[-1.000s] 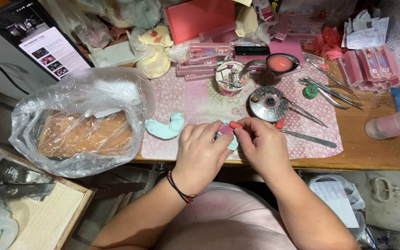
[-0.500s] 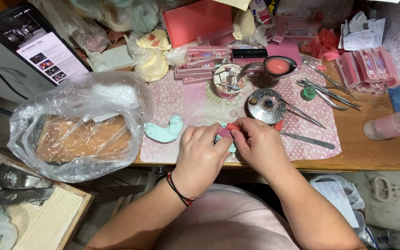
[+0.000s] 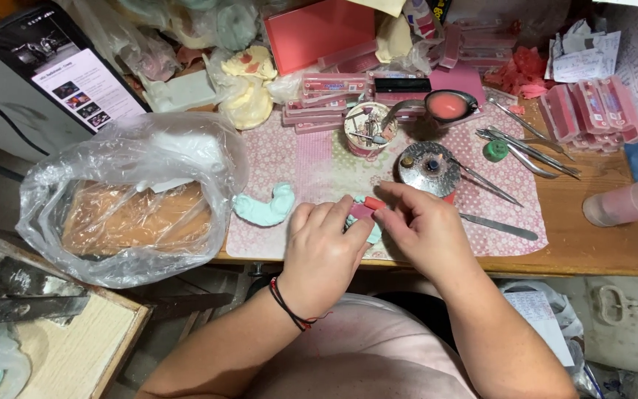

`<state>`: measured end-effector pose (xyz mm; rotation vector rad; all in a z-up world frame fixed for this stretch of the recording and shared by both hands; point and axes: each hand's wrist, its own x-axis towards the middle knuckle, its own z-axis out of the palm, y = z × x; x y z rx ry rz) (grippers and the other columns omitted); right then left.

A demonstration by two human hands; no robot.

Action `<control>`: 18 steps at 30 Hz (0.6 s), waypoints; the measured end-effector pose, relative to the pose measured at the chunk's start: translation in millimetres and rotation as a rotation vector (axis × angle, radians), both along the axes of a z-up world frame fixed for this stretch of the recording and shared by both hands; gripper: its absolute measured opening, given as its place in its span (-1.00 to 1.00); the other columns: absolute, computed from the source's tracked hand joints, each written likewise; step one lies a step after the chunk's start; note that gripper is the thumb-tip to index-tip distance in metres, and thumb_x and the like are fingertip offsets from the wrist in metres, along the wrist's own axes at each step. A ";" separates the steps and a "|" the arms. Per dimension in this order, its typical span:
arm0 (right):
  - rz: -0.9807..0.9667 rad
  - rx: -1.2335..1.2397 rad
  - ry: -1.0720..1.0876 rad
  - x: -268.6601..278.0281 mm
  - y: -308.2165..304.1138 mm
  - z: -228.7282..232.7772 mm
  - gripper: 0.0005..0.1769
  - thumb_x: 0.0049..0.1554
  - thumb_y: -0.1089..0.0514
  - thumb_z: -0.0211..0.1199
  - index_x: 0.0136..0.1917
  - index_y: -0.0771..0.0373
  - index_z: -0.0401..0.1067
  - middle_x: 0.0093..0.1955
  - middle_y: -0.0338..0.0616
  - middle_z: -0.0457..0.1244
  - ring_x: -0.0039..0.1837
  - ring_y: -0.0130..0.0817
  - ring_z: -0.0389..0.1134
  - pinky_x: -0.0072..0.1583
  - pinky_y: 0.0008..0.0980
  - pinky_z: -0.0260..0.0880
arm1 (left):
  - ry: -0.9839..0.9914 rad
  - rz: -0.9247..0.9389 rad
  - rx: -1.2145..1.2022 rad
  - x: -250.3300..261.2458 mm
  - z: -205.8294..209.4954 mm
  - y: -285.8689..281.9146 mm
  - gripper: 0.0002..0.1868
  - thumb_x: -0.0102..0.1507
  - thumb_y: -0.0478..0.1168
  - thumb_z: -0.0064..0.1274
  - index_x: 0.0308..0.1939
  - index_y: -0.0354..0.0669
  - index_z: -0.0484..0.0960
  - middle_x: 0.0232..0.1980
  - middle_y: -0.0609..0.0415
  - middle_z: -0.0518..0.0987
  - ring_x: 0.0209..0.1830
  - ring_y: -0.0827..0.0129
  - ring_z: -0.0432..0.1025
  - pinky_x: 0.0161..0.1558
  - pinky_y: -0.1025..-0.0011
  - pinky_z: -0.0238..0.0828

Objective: Refining and shaping wax material on a dental prosthetic model using a metal hand tool and applicator.

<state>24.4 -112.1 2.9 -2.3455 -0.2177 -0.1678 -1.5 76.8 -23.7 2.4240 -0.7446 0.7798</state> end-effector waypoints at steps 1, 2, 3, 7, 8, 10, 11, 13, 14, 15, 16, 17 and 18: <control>0.001 0.001 0.000 1.0 2.7 -1.1 -0.64 0.08 0.12 0.44 0.17 0.12 0.59 -0.41 -0.11 0.34 -0.19 -0.10 0.40 -0.02 -0.15 0.45 | 0.000 0.001 0.001 -0.4 0.4 0.0 -0.78 0.20 -0.15 0.31 -0.11 -0.05 0.70 0.00 -0.25 0.62 0.00 0.00 0.54 0.08 0.08 0.29; 0.007 -0.013 0.010 2.1 5.1 -2.1 -0.67 0.09 0.11 0.43 0.15 0.07 0.62 -0.38 -0.13 0.36 -0.16 -0.12 0.43 0.00 -0.18 0.46 | -0.017 0.003 -0.002 -0.2 0.8 -0.2 -0.78 0.19 -0.16 0.32 -0.11 -0.05 0.70 0.00 -0.25 0.62 -0.01 -0.01 0.54 0.07 0.08 0.29; 0.013 -0.028 0.020 3.3 7.4 -3.1 -0.70 0.10 0.11 0.41 0.14 0.01 0.64 -0.35 -0.14 0.39 -0.13 -0.14 0.45 0.02 -0.20 0.48 | -0.034 0.005 -0.005 0.2 1.3 -0.3 -0.77 0.19 -0.16 0.33 -0.11 -0.05 0.70 0.00 -0.26 0.62 -0.01 -0.01 0.54 0.07 0.08 0.29; -0.001 -0.060 0.019 8.7 11.8 -8.3 -0.80 0.14 0.10 0.38 0.06 0.00 0.65 -0.32 -0.18 0.41 -0.10 -0.14 0.47 0.04 -0.22 0.48 | -0.057 0.023 -0.003 0.0 -1.1 -1.3 -0.80 0.21 -0.16 0.30 -0.11 -0.05 0.70 -0.01 -0.26 0.62 -0.02 0.00 0.54 0.06 0.10 0.29; -0.005 -0.091 0.019 9.6 12.0 -8.9 -0.81 0.14 0.07 0.38 0.05 -0.02 0.64 -0.31 -0.21 0.42 -0.08 -0.15 0.47 0.05 -0.22 0.48 | -0.063 0.021 -0.003 0.6 -1.8 -1.3 -0.81 0.22 -0.16 0.30 -0.12 -0.04 0.70 -0.02 -0.26 0.62 -0.03 0.00 0.54 0.06 0.10 0.30; -0.009 -0.123 0.018 11.2 12.3 -9.6 -0.82 0.15 0.05 0.37 0.04 -0.04 0.64 -0.29 -0.24 0.43 -0.06 -0.17 0.48 0.06 -0.23 0.48 | -0.070 0.019 -0.004 1.5 -2.8 -1.4 -0.82 0.22 -0.15 0.30 -0.13 -0.04 0.70 -0.03 -0.25 0.62 -0.04 -0.01 0.55 0.05 0.09 0.30; -0.005 -0.155 0.015 11.9 12.4 -9.6 -0.83 0.15 0.04 0.37 0.03 -0.04 0.64 -0.29 -0.25 0.43 -0.06 -0.17 0.48 0.06 -0.22 0.47 | -0.076 0.019 0.001 1.9 -3.1 -1.5 -0.83 0.22 -0.16 0.29 -0.14 -0.04 0.70 -0.04 -0.25 0.62 -0.05 -0.01 0.55 0.03 0.10 0.31; -0.004 -0.185 0.008 14.2 13.8 -7.4 -0.84 0.15 0.04 0.37 0.02 -0.04 0.64 -0.29 -0.26 0.43 -0.06 -0.17 0.48 0.07 -0.21 0.47 | -0.087 0.015 0.007 3.9 -3.0 -0.9 -0.85 0.22 -0.16 0.28 -0.15 -0.04 0.70 -0.05 -0.25 0.62 -0.06 -0.01 0.55 0.02 0.10 0.32; 0.002 -0.199 0.029 14.5 14.7 -5.7 -0.85 0.15 0.04 0.36 0.01 -0.03 0.64 -0.29 -0.23 0.42 -0.05 -0.12 0.48 0.07 -0.19 0.47 | -0.072 0.008 0.009 3.9 -3.1 -0.5 -0.82 0.19 -0.16 0.31 -0.16 -0.03 0.70 -0.05 -0.24 0.62 -0.06 -0.01 0.55 0.03 0.10 0.31; 0.008 -0.212 0.051 14.8 15.4 -4.1 -0.86 0.15 0.04 0.35 -0.01 -0.02 0.64 -0.30 -0.20 0.42 -0.05 -0.08 0.48 0.07 -0.16 0.47 | -0.057 0.000 0.012 3.9 -3.4 -0.2 -0.80 0.16 -0.16 0.33 -0.16 -0.02 0.70 -0.05 -0.23 0.62 -0.06 0.00 0.54 0.03 0.10 0.31; 0.004 -0.211 0.053 14.8 15.4 -3.9 -0.86 0.15 0.04 0.35 -0.01 -0.02 0.64 -0.30 -0.20 0.42 -0.05 -0.08 0.48 0.07 -0.16 0.47 | -0.056 -0.004 0.012 4.0 -3.9 -0.4 -0.80 0.16 -0.16 0.33 -0.16 -0.02 0.70 -0.05 -0.23 0.62 -0.06 0.00 0.54 0.03 0.10 0.31; 0.003 -0.219 0.067 14.9 15.3 -3.7 -0.87 0.15 0.03 0.35 -0.02 -0.03 0.63 -0.30 -0.20 0.41 -0.05 -0.08 0.48 0.07 -0.16 0.47 | -0.048 0.002 0.019 4.0 -4.4 -0.5 -0.79 0.16 -0.15 0.34 -0.16 -0.01 0.70 -0.05 -0.21 0.62 -0.05 0.00 0.54 0.04 0.10 0.30; 0.003 -0.226 0.079 16.0 15.6 -3.1 -0.88 0.15 0.02 0.34 -0.03 -0.03 0.63 -0.30 -0.21 0.41 -0.05 -0.09 0.48 0.07 -0.15 0.47 | -0.043 0.010 0.026 5.0 -4.7 -0.4 -0.79 0.16 -0.14 0.34 -0.16 0.01 0.70 -0.05 -0.20 0.62 -0.05 0.01 0.54 0.05 0.10 0.30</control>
